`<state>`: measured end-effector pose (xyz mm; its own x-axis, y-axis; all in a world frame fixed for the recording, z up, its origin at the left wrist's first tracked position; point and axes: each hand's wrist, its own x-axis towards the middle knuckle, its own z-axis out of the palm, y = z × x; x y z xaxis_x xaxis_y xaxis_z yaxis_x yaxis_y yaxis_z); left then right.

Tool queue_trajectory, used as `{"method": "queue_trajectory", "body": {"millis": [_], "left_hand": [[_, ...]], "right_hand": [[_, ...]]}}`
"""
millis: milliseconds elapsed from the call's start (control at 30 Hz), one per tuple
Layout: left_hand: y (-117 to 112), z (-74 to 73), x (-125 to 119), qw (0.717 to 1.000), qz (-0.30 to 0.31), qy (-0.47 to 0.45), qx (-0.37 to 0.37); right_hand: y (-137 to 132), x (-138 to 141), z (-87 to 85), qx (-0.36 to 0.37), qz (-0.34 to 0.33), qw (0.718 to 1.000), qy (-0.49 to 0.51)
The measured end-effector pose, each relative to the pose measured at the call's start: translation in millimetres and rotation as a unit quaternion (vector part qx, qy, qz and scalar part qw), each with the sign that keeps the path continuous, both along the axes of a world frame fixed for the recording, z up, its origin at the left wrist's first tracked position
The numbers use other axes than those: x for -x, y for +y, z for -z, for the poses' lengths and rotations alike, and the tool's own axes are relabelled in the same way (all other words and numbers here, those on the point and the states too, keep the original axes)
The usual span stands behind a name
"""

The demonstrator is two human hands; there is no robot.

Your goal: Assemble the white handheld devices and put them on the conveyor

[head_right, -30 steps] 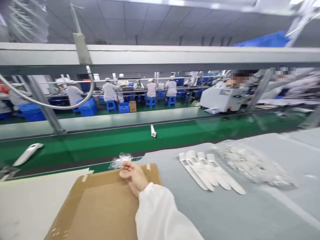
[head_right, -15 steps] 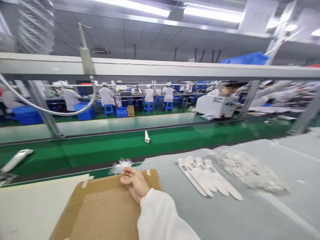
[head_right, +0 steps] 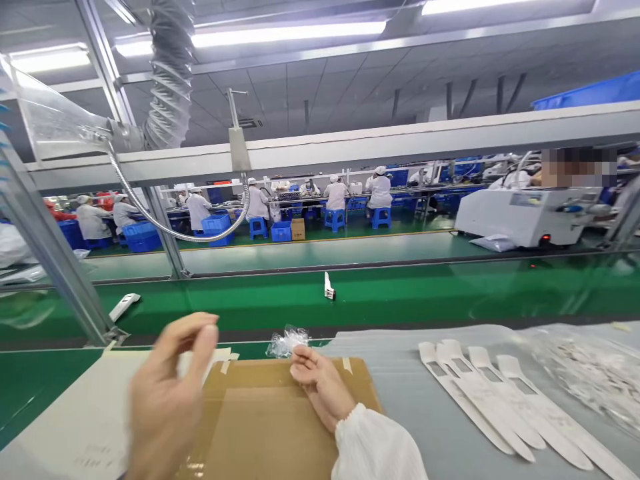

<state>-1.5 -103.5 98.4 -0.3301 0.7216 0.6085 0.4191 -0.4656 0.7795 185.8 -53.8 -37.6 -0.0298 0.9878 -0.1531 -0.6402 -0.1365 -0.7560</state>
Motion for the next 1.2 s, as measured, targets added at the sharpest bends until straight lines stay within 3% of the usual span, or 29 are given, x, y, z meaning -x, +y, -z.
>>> {"method": "queue_trajectory", "body": {"millis": [167,267,300,333,500,600,700,800,867,1000,1100,1200], "left_hand": [[56,77.1,-9,0.998,-0.006,0.054,0.024],[68,108.0,-9,0.994,0.018,0.1,0.04],[69,112.8,-8,0.993,0.021,0.103,0.056],[68,115.5,-7,0.992,0.019,0.101,0.073],[69,119.1,-4,0.988,0.006,0.084,0.127],[71,122.7,-6,0.988,0.006,0.084,0.133],[71,124.6,-7,0.986,0.01,0.082,0.144],[69,121.9,-7,0.985,0.014,0.085,0.152],[66,117.4,-8,0.986,0.028,0.099,0.134],[54,104.4,-14,0.985,0.068,0.139,0.071],[41,94.7,-22,0.975,0.155,0.132,0.088],[31,88.0,-29,0.935,0.286,0.098,0.183]], "right_hand": [[7,-18,-2.8,0.01,-0.012,0.998,-0.062],[39,-47,-15.1,-0.028,-0.006,0.969,-0.246],[56,-58,-20.1,-0.043,0.027,0.939,-0.339],[75,-69,-24.8,-0.051,0.08,0.893,-0.44],[165,-92,-30.1,-0.014,0.182,0.788,-0.588],[193,-79,-20.0,0.003,0.192,0.749,-0.634],[200,-58,-14.8,0.008,0.182,0.736,-0.652],[186,-44,-24.6,-0.009,0.163,0.75,-0.64],[163,-40,-39.0,-0.033,0.139,0.774,-0.617],[87,-39,-73.6,-0.093,0.05,0.866,-0.488],[29,-34,-90.3,-0.102,-0.026,0.9,-0.422],[-10,-29,-91.8,-0.096,-0.045,0.886,-0.451]]}}
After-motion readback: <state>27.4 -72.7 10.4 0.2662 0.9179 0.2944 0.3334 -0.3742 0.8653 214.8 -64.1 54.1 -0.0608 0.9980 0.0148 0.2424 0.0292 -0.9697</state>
